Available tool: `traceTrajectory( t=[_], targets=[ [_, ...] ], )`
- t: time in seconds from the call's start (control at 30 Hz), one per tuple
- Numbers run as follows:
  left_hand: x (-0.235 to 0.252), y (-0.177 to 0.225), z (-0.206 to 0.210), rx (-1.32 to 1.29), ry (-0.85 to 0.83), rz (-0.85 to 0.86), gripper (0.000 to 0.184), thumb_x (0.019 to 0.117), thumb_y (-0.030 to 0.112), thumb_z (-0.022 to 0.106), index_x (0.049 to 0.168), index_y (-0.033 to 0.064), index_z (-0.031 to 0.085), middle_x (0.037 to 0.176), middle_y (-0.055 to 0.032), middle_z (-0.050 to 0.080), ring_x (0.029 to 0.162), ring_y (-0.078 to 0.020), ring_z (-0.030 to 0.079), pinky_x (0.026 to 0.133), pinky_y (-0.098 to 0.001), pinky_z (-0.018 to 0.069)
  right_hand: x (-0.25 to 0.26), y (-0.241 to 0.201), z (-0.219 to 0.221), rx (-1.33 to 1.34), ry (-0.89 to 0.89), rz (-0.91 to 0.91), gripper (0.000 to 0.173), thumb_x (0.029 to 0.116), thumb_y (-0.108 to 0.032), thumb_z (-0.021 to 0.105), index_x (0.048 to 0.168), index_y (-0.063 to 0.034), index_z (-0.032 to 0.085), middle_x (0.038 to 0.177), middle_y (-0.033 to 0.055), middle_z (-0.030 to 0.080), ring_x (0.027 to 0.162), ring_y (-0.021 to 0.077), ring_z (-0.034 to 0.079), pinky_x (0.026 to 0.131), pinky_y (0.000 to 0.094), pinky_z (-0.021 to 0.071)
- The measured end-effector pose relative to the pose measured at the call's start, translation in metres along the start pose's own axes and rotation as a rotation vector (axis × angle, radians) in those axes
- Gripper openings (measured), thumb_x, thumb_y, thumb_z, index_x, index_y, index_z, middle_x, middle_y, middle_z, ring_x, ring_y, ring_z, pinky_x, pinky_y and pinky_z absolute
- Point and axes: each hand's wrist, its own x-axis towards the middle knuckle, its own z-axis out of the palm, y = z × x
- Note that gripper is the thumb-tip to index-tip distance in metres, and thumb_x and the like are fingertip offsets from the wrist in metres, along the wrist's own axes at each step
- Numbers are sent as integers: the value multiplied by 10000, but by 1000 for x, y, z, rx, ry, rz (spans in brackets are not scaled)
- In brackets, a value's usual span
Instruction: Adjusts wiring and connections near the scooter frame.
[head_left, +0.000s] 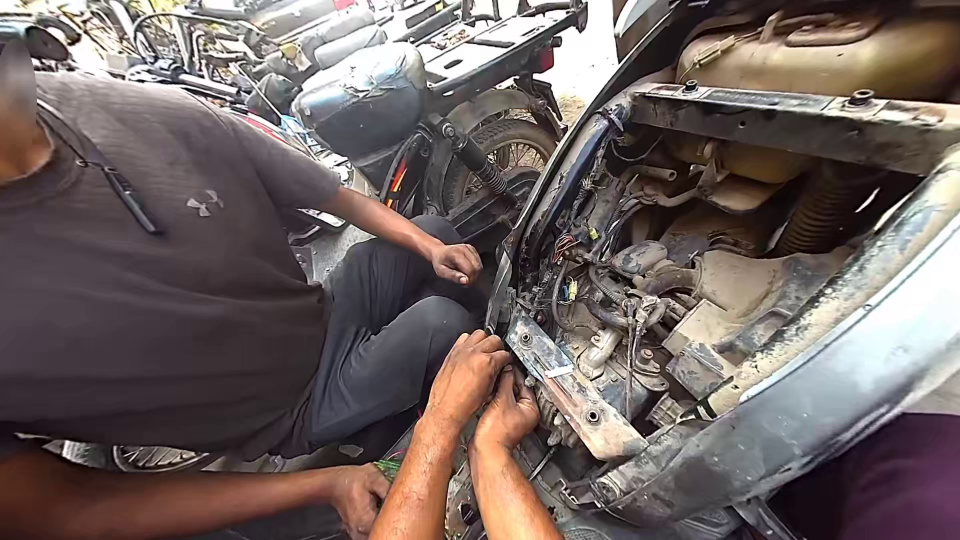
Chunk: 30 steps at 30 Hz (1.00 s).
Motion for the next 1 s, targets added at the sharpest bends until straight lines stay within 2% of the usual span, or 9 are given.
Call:
traceTrajectory(
  t=[0.1,0.23,0.33,0.4,0.5,0.63,0.83,0.9,1.0],
  targets=[
    [0,-9,-4,50,18,116,180,972,143,634,954,232,789,978,81,700,951,-126,631,825,-348,502,-1,3,2,17,-17,5,138,934,-142,772,928,-4,764,687,109,690,501,181,619,465,340,550],
    [8,-20,-14,115,-50,296,182,979,123,620,963,215,776,994,63,692,941,-140,626,833,-369,483,-1,3,1,66,-65,26,118,957,-98,735,998,8,765,692,127,674,466,175,578,412,308,506],
    [13,-29,-20,84,-75,336,212,978,125,605,1006,235,785,1034,77,704,968,-130,636,847,-373,485,-5,-1,1,145,-109,95,161,1000,-115,677,1078,1,758,728,129,655,481,164,562,421,272,493],
    [15,-35,-21,53,-84,324,218,985,141,602,1015,258,783,1040,100,706,974,-110,636,852,-369,483,-5,-3,2,184,-122,135,182,1015,-142,661,1092,-4,753,751,130,654,488,163,558,430,265,492],
    [16,-38,-18,-22,-86,279,211,991,180,602,1011,280,786,1053,125,718,978,-86,637,869,-366,476,-3,-4,2,236,-133,181,204,1027,-183,647,1064,-5,741,750,117,638,501,155,557,447,256,492],
    [16,-41,-17,-69,-79,251,212,986,199,608,1009,309,788,1079,153,711,1045,-92,610,892,-383,456,1,-11,4,286,-125,307,279,1032,-258,644,920,-4,680,683,88,599,479,135,528,440,245,465],
    [24,-41,-25,34,-128,330,210,1008,213,588,987,288,782,1032,122,703,1003,-117,614,871,-384,455,6,-26,19,330,4,487,214,1003,-224,674,870,-65,624,651,35,504,466,104,443,431,219,385],
    [28,-38,-33,116,-177,368,223,1012,181,572,1015,276,773,1043,104,703,1000,-133,619,872,-390,459,5,-33,22,311,33,525,219,996,-246,687,873,-81,610,641,27,482,462,100,428,430,223,371],
    [33,-38,-37,169,-229,416,224,1014,194,568,1057,291,764,1030,80,688,994,-150,609,889,-399,453,5,-41,20,357,24,586,203,1019,-228,643,875,-91,602,642,14,470,450,83,402,419,201,345]
  ],
)
